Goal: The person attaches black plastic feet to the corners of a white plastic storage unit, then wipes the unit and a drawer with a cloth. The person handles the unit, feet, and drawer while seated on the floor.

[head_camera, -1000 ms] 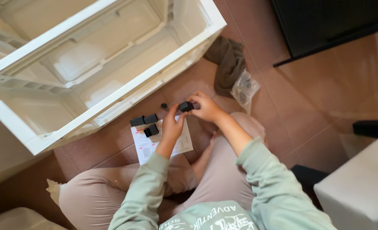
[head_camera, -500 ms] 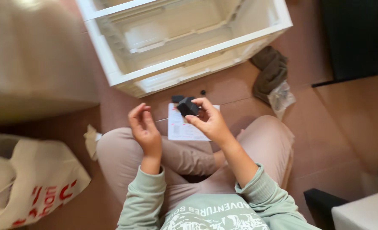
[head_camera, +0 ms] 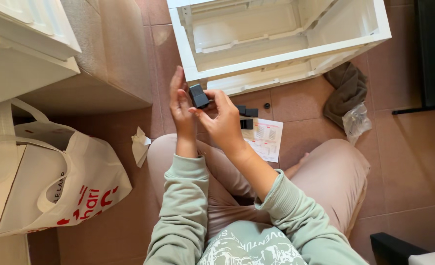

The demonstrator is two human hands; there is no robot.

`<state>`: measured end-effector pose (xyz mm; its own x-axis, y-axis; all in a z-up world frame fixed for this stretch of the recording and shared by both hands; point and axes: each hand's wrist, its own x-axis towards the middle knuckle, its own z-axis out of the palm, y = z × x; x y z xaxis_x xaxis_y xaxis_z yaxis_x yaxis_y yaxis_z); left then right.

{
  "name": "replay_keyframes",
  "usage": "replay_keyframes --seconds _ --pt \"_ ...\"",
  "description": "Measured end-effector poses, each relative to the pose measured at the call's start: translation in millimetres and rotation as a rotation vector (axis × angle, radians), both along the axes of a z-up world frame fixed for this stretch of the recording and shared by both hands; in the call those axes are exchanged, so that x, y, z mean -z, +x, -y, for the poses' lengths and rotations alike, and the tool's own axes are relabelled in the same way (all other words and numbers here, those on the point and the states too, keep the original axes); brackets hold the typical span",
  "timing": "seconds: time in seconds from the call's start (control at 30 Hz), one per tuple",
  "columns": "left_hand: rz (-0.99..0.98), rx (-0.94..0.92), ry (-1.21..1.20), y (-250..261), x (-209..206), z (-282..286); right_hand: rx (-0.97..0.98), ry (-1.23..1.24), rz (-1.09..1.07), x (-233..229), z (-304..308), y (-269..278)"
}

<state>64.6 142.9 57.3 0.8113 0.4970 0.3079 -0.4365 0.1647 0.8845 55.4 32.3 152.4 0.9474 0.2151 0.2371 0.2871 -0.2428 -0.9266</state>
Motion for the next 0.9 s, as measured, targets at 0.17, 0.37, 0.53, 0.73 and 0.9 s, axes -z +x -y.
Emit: replay_keyframes --seconds 0.17,0.37,0.53,0.73,0.9 --pt "-0.035 0.146 -0.123 -10.6 2.7 1.2 0.058 -0.067 0.015 -5.9 -8.6 4.2" --pt "-0.079 0.109 -0.004 -14.5 4.0 -5.9 0.058 -0.053 -0.016 -2.8 -14.6 7.4" --pt "-0.054 0.107 0.008 -13.8 8.4 -7.8 0.07 -0.09 -0.019 -2.4 -16.4 7.6" --pt "-0.054 0.09 0.043 -13.5 9.6 -7.7 0.054 -0.103 0.04 -6.5 -16.7 7.8" --pt "-0.055 0.096 0.034 -14.8 9.0 -6.8 0.064 -0.113 0.019 -7.8 -17.0 9.7"
